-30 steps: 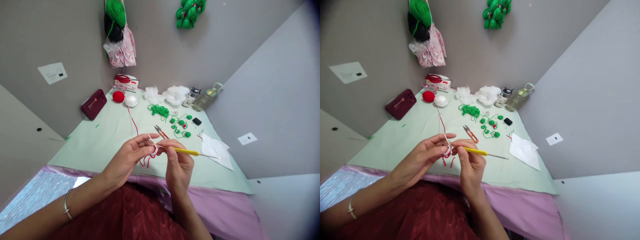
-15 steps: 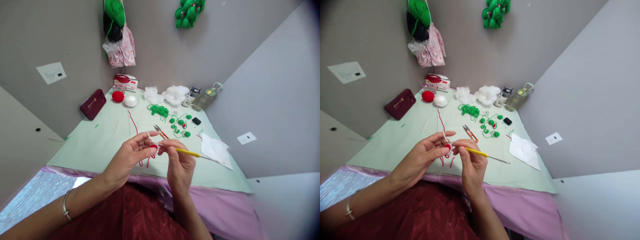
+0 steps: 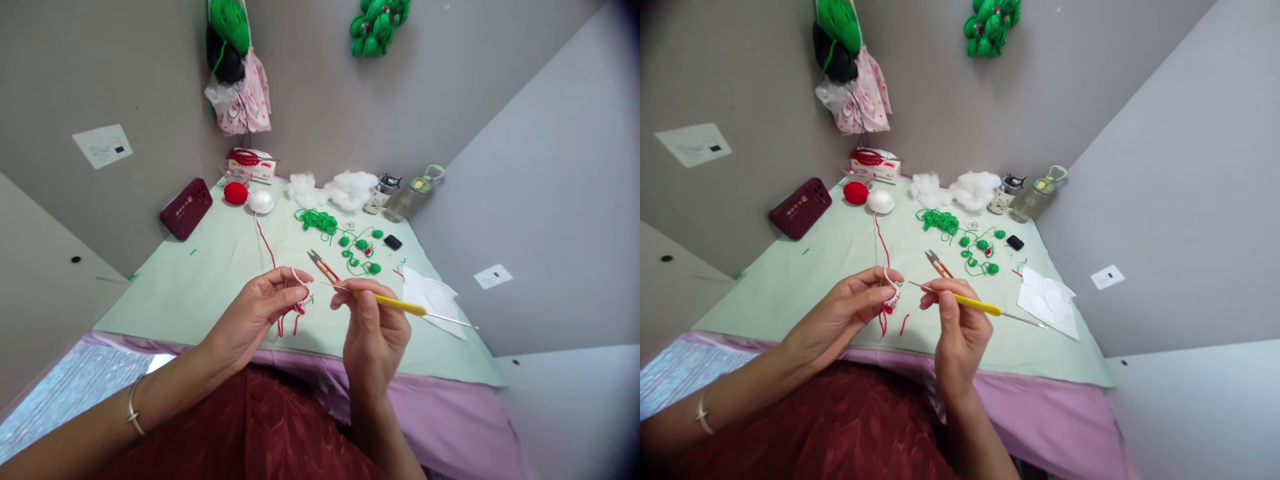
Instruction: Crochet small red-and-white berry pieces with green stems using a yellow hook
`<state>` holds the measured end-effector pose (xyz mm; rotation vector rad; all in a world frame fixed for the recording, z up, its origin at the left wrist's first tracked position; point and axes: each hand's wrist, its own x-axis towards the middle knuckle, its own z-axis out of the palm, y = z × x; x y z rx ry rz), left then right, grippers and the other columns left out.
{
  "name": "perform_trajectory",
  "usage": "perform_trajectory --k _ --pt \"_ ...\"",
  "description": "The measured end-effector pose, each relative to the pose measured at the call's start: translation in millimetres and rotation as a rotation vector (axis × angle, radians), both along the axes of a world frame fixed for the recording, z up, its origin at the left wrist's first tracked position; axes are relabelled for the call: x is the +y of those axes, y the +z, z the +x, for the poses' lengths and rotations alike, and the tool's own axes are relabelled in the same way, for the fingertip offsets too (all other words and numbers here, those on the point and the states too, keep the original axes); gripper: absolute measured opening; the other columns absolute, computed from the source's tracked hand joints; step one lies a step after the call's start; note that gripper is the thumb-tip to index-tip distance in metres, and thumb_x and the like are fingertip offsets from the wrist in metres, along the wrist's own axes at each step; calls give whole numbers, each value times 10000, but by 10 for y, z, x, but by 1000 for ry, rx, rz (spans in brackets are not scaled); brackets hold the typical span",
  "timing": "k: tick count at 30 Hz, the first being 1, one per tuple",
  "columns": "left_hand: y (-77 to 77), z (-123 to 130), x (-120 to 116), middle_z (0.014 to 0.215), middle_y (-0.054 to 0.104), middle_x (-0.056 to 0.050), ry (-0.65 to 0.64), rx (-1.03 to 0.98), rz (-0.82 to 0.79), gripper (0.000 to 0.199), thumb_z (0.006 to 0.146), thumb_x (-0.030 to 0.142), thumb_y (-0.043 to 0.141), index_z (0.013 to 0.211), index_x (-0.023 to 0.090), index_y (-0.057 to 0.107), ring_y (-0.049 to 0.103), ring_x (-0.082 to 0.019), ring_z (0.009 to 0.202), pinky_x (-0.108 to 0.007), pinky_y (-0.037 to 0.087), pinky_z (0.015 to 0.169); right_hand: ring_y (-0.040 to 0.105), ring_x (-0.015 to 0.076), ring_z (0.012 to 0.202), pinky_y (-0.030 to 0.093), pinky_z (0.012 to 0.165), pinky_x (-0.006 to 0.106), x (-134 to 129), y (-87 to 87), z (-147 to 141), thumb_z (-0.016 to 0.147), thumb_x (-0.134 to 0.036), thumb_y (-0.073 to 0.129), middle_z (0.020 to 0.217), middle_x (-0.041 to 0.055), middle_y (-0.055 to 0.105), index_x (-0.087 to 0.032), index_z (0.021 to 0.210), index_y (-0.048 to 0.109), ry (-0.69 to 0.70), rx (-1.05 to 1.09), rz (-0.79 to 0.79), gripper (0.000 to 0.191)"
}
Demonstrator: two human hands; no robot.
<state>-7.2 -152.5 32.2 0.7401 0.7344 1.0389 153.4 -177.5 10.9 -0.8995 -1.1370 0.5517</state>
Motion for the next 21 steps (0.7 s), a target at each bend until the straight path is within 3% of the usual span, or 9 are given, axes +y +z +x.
perform_trajectory --k 8,21 --pt "-32 -4 -8 814 646 24 -24 -21 35 105 805 252 869 860 210 790 548 -119 770 -234 451 772 662 155 707 536 710 353 -42 33 -33 1035 -230 593 816 0 726 -262 997 776 35 -140 45 189" --pt "-37 -6 -12 822 627 30 -29 -8 48 93 817 251 857 843 217 775 534 -124 778 -243 436 780 656 157 706 527 687 348 -35 5 -26 1033 -237 596 823 5 719 -262 994 780 29 -122 15 190"
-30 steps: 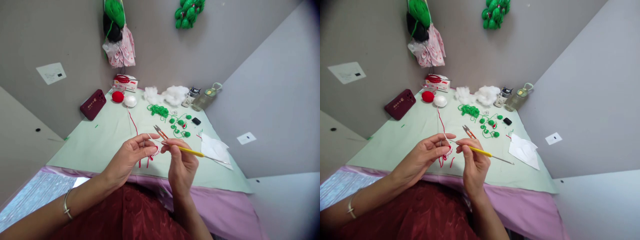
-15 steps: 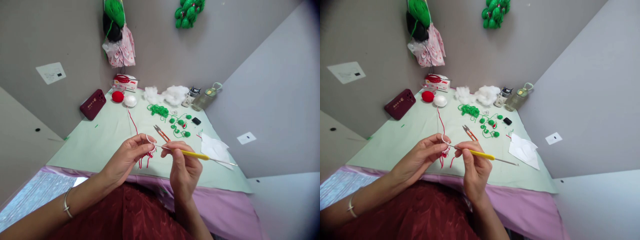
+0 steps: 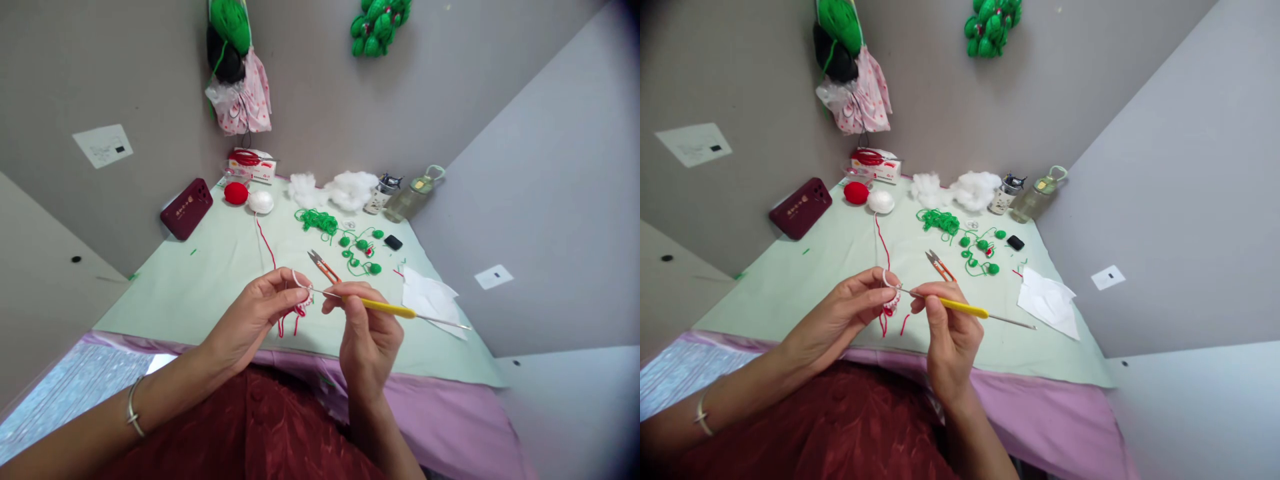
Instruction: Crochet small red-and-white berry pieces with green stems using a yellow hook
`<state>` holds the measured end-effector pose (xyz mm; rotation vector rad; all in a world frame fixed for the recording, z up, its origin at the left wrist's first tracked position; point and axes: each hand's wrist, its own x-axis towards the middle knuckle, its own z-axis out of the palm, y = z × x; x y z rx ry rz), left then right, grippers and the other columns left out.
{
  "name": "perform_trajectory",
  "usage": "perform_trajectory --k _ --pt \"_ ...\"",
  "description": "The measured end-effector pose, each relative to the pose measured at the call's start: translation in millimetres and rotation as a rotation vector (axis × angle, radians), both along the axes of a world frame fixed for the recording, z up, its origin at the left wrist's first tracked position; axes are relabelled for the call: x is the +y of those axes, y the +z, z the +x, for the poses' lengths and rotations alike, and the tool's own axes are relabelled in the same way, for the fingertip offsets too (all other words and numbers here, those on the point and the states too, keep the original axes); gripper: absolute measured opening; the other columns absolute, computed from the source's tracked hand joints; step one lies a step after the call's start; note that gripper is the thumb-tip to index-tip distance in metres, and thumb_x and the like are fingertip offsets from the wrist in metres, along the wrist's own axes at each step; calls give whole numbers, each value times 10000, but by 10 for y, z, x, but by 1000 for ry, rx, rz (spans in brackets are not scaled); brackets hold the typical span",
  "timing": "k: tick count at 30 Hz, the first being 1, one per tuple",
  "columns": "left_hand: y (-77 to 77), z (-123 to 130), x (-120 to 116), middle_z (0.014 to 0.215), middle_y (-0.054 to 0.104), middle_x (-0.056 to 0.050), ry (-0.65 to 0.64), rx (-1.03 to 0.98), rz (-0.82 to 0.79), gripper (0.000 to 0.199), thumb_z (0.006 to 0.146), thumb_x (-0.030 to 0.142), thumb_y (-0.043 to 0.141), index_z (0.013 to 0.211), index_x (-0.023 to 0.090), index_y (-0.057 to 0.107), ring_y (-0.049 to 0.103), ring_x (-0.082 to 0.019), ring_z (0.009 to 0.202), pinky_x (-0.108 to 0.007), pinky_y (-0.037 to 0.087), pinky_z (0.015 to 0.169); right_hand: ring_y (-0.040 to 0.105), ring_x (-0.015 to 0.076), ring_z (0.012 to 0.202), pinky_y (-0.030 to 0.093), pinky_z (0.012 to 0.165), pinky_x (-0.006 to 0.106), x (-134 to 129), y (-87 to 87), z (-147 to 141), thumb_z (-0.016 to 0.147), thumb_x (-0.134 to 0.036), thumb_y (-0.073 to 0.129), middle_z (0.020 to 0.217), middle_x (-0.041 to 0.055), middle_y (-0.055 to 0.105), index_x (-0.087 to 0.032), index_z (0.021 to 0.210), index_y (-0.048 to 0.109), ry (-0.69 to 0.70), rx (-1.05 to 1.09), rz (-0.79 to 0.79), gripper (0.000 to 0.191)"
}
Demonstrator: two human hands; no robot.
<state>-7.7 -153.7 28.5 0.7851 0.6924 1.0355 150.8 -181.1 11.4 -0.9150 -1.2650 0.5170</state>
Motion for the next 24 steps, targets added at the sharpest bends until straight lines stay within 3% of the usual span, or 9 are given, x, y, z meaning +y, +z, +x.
perform_trajectory --k 24 --pt "23 17 -25 816 601 37 30 39 21 175 802 284 879 845 199 732 510 -117 787 -241 418 773 669 146 789 531 751 331 -37 8 0 1026 -104 555 870 1 716 -233 1070 746 -62 -207 100 234"
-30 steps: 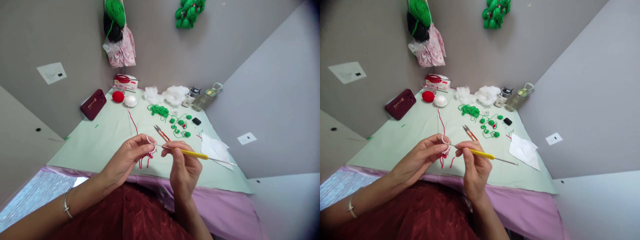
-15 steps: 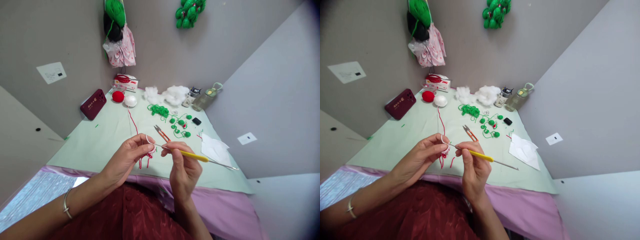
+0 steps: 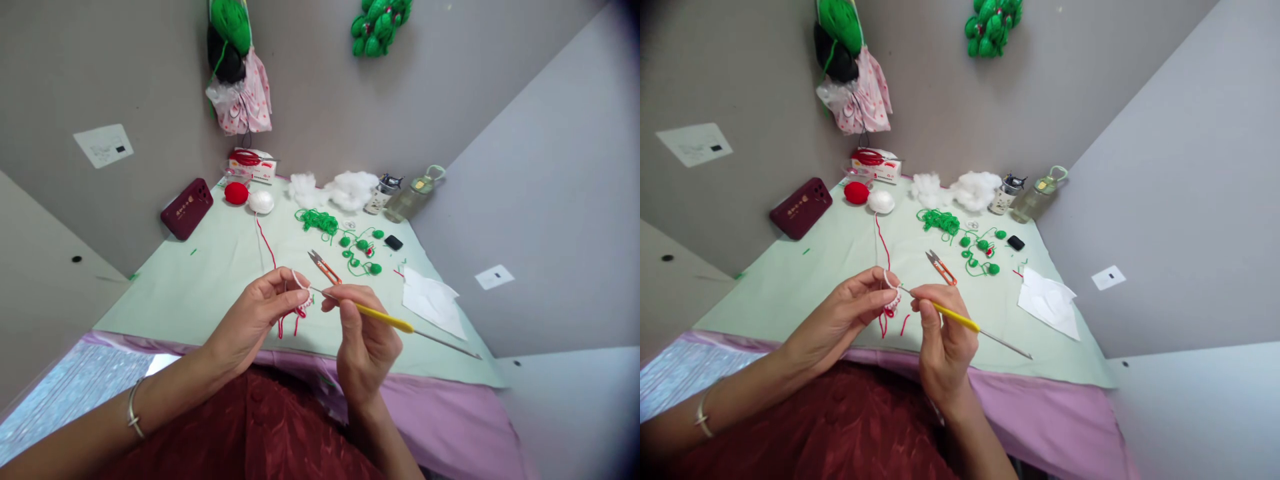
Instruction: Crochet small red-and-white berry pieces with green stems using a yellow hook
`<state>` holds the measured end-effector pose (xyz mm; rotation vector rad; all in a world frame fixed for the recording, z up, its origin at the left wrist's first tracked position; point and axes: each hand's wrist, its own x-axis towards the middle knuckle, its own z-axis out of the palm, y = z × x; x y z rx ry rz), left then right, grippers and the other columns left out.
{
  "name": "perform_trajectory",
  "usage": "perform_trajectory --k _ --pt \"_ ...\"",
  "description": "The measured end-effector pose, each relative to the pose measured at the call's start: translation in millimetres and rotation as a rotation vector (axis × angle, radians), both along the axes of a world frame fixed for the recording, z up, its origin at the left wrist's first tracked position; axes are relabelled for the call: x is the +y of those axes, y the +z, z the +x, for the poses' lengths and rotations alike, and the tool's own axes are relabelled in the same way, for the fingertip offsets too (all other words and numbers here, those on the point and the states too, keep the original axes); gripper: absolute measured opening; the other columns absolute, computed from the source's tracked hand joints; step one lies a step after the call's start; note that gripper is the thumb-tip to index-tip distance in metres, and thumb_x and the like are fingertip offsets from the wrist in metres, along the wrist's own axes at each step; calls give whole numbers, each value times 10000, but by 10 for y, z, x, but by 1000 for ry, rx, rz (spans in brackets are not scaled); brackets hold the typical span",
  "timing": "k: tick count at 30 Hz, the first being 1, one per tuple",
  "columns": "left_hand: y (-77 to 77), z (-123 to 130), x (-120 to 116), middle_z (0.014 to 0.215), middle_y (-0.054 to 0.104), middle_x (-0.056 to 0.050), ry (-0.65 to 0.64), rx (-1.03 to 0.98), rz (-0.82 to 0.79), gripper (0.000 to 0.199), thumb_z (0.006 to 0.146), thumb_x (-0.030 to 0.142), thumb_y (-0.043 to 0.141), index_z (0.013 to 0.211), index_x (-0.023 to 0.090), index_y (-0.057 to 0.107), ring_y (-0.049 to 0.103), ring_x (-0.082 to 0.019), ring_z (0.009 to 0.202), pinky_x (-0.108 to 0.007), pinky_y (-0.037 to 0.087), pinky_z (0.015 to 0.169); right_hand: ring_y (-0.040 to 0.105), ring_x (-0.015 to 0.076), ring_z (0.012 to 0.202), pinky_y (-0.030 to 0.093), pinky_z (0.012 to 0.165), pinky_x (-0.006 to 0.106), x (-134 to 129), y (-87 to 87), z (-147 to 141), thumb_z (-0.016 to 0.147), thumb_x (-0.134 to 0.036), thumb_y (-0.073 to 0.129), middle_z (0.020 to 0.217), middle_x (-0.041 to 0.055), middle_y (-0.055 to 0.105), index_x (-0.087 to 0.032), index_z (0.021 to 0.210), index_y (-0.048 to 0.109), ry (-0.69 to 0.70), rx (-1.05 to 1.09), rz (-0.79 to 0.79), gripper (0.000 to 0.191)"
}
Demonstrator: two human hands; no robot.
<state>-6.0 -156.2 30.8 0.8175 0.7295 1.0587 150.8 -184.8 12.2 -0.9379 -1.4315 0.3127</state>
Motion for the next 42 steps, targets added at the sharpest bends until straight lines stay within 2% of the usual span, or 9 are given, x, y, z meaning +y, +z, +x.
perform_trajectory --k 5,11,22,30,36,42 --pt "15 17 -18 803 601 39 -3 0 9 195 797 292 884 923 199 766 513 -117 782 -251 413 759 688 153 825 557 795 340 4 -36 1 1020 -99 566 902 5 738 -242 1093 748 2 -18 6 243" --pt "21 32 -26 824 713 30 -39 -64 -33 327 810 269 888 1115 227 778 602 -120 807 -262 437 804 733 180 985 592 898 367 36 -69 -33 1009 -84 585 1033 22 789 -267 1129 750 46 -5 28 274" --pt "-5 46 -24 829 747 30 -59 -88 -45 372 802 256 903 1154 227 787 640 -113 800 -257 461 804 720 163 1000 593 886 344 42 -116 -48 1007 -54 580 1063 15 792 -289 1168 748 53 1 33 331" --pt "-3 42 -25 817 729 46 -54 -86 -43 412 823 232 887 1217 240 768 635 -99 797 -249 456 815 722 148 963 599 861 315 42 -102 -68 1008 -66 585 1023 6 786 -279 1133 751 10 -19 33 297" --pt "7 47 -34 794 708 52 -59 -88 -38 476 819 241 889 1272 241 744 629 -107 790 -255 457 810 743 172 954 621 857 353 38 -89 -72 1016 -98 581 1007 22 802 -265 1092 752 3 -24 32 251" --pt "5 30 -49 883 714 25 -68 -26 -37 479 835 229 852 1299 245 733 633 -130 840 -278 465 840 749 185 926 631 825 376 43 -90 -95 1014 -106 585 1001 36 803 -268 1091 764 -24 24 38 253"
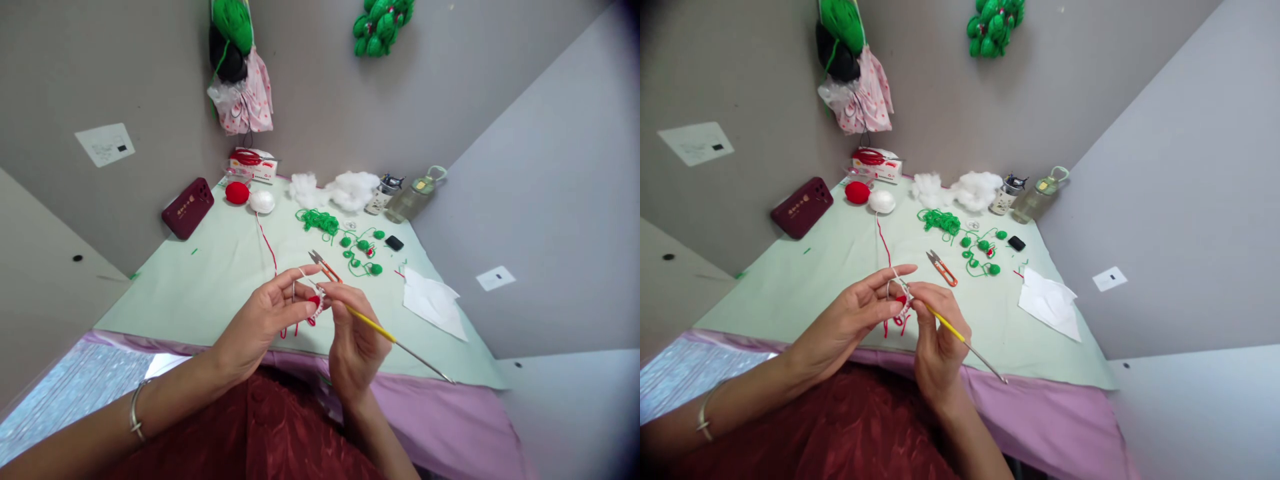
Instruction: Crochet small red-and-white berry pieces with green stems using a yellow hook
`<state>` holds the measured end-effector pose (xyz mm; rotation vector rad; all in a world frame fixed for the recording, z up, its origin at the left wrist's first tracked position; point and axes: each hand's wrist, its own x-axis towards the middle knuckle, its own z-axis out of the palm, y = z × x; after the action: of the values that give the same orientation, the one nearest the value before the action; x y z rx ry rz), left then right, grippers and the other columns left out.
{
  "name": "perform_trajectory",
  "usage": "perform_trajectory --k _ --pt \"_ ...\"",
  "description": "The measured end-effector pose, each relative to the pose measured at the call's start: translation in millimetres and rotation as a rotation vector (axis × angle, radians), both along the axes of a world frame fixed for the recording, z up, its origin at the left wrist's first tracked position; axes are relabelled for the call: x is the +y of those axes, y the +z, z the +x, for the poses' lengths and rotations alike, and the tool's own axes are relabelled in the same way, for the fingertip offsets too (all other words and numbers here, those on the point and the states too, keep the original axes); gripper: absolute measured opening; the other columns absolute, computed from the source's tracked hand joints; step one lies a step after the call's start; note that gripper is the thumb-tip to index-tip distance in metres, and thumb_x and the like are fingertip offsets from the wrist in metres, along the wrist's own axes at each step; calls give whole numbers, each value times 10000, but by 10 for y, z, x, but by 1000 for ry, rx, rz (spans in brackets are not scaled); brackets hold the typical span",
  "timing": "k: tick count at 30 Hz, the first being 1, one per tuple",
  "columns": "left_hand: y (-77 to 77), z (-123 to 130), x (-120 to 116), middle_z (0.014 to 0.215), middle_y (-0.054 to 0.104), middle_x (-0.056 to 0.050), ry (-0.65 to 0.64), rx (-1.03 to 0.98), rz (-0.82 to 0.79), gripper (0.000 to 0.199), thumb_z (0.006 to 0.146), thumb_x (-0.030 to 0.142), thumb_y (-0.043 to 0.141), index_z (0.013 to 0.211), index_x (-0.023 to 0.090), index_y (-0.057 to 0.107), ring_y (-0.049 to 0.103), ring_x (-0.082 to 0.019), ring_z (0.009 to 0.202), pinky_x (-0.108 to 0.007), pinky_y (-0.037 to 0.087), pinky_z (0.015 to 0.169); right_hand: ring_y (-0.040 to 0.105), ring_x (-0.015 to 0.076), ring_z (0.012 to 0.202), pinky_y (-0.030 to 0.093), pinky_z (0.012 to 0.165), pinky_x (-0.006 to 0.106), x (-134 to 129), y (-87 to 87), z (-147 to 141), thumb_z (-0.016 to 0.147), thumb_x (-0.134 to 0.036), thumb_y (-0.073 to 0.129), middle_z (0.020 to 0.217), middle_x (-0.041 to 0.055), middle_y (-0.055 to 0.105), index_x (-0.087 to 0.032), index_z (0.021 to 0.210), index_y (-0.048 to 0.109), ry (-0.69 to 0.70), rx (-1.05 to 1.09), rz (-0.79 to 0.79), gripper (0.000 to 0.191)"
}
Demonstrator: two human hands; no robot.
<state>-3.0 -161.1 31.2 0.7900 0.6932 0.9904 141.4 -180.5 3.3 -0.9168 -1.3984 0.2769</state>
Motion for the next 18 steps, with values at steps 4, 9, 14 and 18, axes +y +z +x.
perform_trajectory --k 4,9,14,18 --pt "-4 6 0 898 727 1 5 -1 34 447 816 228 857 1249 219 747 644 -159 887 -303 483 877 734 178 874 624 788 362 -10 26 16 1018 -148 598 971 28 797 -282 1062 781 30 86 -14 231" --pt "-9 0 9 796 680 34 -25 48 20 400 825 269 856 1205 203 749 544 -86 604 -255 414 614 668 129 658 603 685 318 29 26 96 1031 -271 613 894 14 771 -261 1020 780 225 305 -171 168" --pt "15 -18 20 637 642 51 -42 3 4 385 873 313 821 1227 194 726 569 -111 594 -263 446 649 684 132 644 600 653 305 41 23 132 1029 -294 618 915 35 785 -232 991 773 288 339 -217 171" --pt "5 -15 18 689 697 17 -51 -34 14 291 893 314 800 1148 183 749 601 -129 676 -283 477 755 688 129 646 592 646 299 33 24 131 1039 -291 600 934 40 786 -225 999 758 294 315 -221 176"
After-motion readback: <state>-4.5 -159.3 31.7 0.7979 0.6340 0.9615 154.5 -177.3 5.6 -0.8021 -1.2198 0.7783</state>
